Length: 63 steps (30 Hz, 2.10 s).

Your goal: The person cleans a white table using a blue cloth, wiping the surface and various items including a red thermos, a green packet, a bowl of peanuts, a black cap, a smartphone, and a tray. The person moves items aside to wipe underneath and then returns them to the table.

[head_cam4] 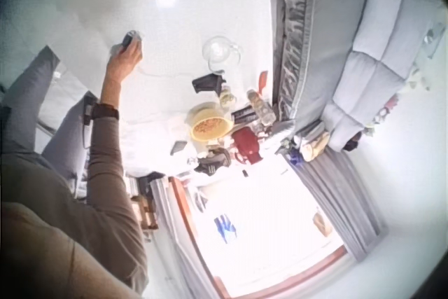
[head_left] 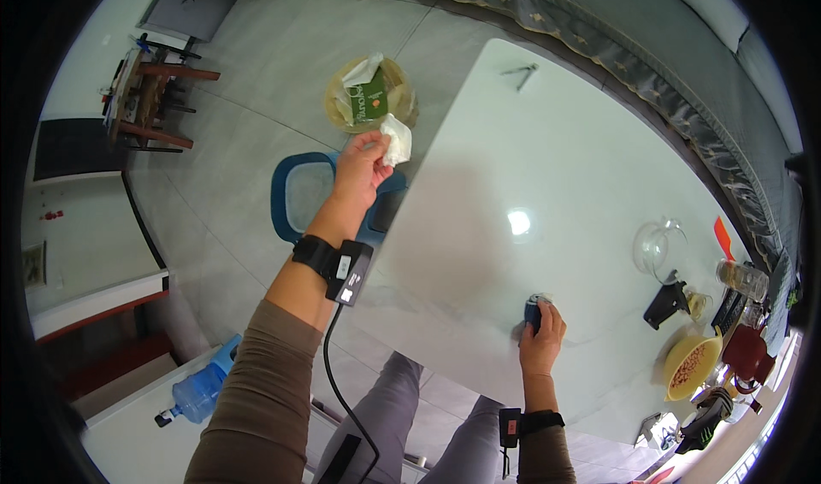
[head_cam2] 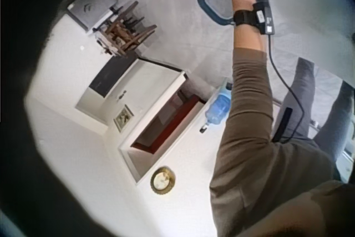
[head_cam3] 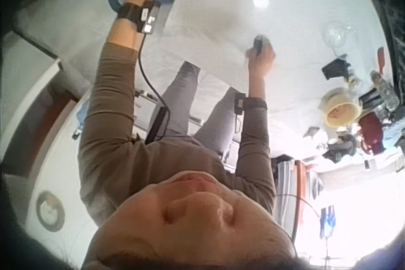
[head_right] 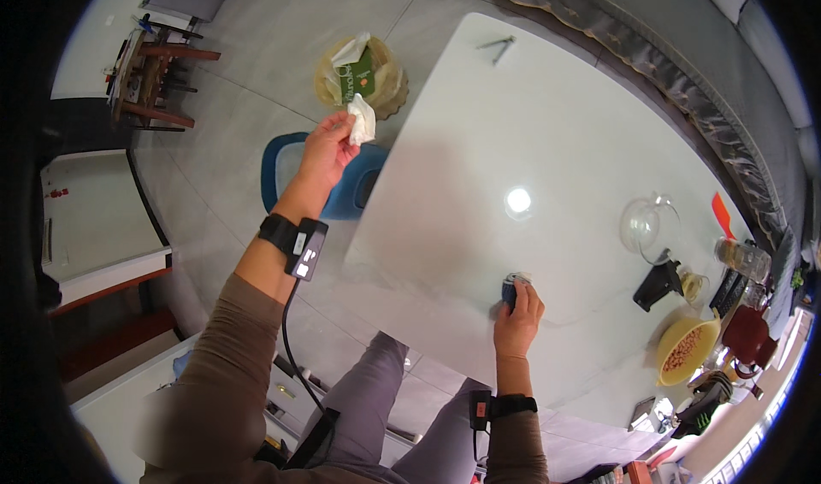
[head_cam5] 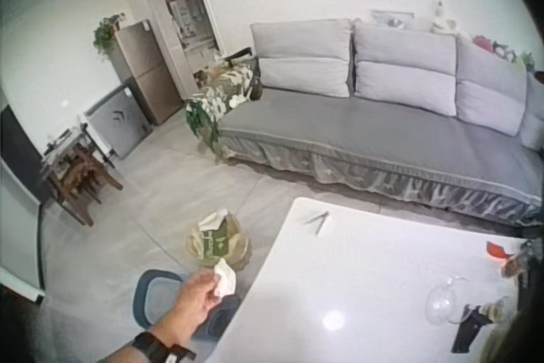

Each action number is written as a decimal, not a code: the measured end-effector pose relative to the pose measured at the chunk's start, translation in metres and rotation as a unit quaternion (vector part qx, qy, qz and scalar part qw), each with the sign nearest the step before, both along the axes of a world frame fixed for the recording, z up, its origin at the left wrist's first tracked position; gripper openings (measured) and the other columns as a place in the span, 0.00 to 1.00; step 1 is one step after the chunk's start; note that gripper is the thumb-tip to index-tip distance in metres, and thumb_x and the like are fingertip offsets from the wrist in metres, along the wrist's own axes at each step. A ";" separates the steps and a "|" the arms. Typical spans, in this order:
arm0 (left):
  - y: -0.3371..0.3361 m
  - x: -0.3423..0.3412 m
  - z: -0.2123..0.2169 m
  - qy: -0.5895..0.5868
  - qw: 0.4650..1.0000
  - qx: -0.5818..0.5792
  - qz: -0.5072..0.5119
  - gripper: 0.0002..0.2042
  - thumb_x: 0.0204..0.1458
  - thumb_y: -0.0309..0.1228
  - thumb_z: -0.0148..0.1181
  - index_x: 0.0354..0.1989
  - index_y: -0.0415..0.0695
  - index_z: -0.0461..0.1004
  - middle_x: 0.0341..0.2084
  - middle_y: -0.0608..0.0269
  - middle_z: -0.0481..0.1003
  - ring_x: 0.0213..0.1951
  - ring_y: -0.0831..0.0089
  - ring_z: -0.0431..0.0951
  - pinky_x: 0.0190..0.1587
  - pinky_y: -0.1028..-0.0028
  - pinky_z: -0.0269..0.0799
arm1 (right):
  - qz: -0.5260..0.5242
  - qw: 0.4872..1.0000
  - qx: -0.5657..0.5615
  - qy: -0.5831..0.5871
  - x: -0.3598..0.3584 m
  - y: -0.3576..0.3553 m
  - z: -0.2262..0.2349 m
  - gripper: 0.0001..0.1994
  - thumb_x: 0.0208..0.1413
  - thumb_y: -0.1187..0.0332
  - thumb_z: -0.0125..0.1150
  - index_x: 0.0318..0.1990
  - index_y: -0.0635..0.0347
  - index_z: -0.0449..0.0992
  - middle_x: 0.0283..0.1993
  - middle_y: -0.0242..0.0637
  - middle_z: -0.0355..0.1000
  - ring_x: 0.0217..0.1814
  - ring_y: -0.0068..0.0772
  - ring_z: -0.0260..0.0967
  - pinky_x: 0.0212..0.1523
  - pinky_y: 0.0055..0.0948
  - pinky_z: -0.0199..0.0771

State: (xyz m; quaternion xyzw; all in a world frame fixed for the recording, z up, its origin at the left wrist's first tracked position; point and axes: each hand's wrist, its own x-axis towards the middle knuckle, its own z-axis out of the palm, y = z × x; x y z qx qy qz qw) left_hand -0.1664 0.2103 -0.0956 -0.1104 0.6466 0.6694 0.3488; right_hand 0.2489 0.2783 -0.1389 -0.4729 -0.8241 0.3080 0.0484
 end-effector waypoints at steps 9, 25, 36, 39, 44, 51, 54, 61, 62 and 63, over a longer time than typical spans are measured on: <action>-0.014 -0.130 -0.019 0.031 0.998 0.039 0.042 0.26 0.50 0.21 0.60 0.58 0.40 0.60 0.40 0.56 0.72 0.36 0.67 0.75 0.41 0.65 0.78 | -0.073 0.997 -0.007 -0.023 -0.072 -0.023 0.000 0.25 0.40 0.83 0.53 0.51 0.55 0.70 0.56 0.40 0.64 0.58 0.49 0.58 0.57 0.41 0.64; -0.007 -0.218 -0.024 -0.001 0.979 0.117 0.170 0.24 0.62 0.43 0.45 0.58 0.37 0.58 0.54 0.45 0.61 0.56 0.52 0.64 0.59 0.51 0.64 | -0.080 0.997 -0.016 -0.006 -0.066 -0.022 0.000 0.25 0.39 0.83 0.52 0.50 0.54 0.72 0.55 0.43 0.65 0.58 0.50 0.59 0.59 0.41 0.62; -0.041 -0.145 -0.033 0.056 0.988 -0.047 -0.139 0.33 0.56 0.45 0.55 0.64 0.40 0.52 0.61 0.50 0.57 0.62 0.56 0.60 0.58 0.55 0.64 | -0.066 0.997 0.006 0.026 -0.068 -0.024 -0.002 0.27 0.40 0.84 0.53 0.52 0.53 0.70 0.55 0.42 0.65 0.59 0.48 0.59 0.60 0.41 0.60; -0.060 -0.068 -0.054 0.050 0.955 -0.126 -0.264 0.25 0.54 0.42 0.58 0.59 0.46 0.64 0.53 0.65 0.68 0.51 0.69 0.69 0.47 0.68 0.69 | -0.095 0.995 -0.022 0.010 -0.070 -0.026 0.000 0.26 0.40 0.83 0.55 0.52 0.52 0.70 0.55 0.42 0.64 0.59 0.49 0.57 0.59 0.41 0.62; -0.093 0.041 -0.087 0.055 0.917 -0.163 -0.360 0.28 0.59 0.45 0.51 0.62 0.39 0.60 0.56 0.60 0.67 0.55 0.72 0.67 0.54 0.72 0.63 | -0.170 0.978 -0.048 0.108 -0.031 0.009 -0.003 0.22 0.43 0.82 0.51 0.50 0.57 0.71 0.55 0.43 0.65 0.57 0.46 0.61 0.58 0.38 0.64; -0.099 0.070 -0.115 0.070 0.910 -0.211 -0.351 0.37 0.59 0.56 0.42 0.65 0.34 0.49 0.62 0.50 0.57 0.62 0.63 0.58 0.63 0.68 0.52 | -0.335 0.924 0.156 -0.096 0.095 0.066 -0.043 0.27 0.53 0.70 0.52 0.62 0.64 0.58 0.66 0.53 0.53 0.68 0.54 0.49 0.67 0.41 0.49; -0.102 0.073 -0.117 0.078 0.909 -0.239 -0.333 0.39 0.58 0.58 0.41 0.65 0.33 0.48 0.63 0.49 0.55 0.63 0.61 0.56 0.64 0.66 0.50 | -0.314 0.923 0.162 -0.151 0.074 0.066 -0.067 0.35 0.55 0.61 0.54 0.67 0.66 0.50 0.71 0.57 0.42 0.73 0.60 0.36 0.69 0.49 0.36; -0.088 0.077 -0.130 0.142 0.937 -0.208 -0.243 0.36 0.59 0.51 0.47 0.63 0.31 0.50 0.63 0.47 0.54 0.64 0.59 0.55 0.65 0.65 0.47 | -0.039 0.995 0.087 0.016 -0.020 0.074 -0.034 0.30 0.55 0.56 0.54 0.63 0.60 0.59 0.71 0.50 0.44 0.74 0.55 0.35 0.68 0.53 0.36; -0.082 0.082 -0.126 0.206 0.908 -0.287 -0.225 0.35 0.59 0.50 0.47 0.63 0.31 0.51 0.63 0.46 0.53 0.64 0.58 0.54 0.65 0.65 0.47 | -0.002 0.998 0.058 0.038 -0.014 0.077 -0.024 0.27 0.54 0.58 0.56 0.60 0.59 0.63 0.68 0.48 0.50 0.72 0.53 0.41 0.68 0.50 0.41; -0.074 0.090 -0.121 0.265 0.874 -0.359 -0.195 0.34 0.60 0.49 0.47 0.62 0.30 0.52 0.63 0.45 0.53 0.64 0.58 0.54 0.66 0.65 0.46 | 0.040 0.995 0.051 0.078 -0.007 0.080 -0.017 0.24 0.53 0.60 0.58 0.57 0.57 0.67 0.66 0.46 0.56 0.70 0.51 0.47 0.67 0.48 0.46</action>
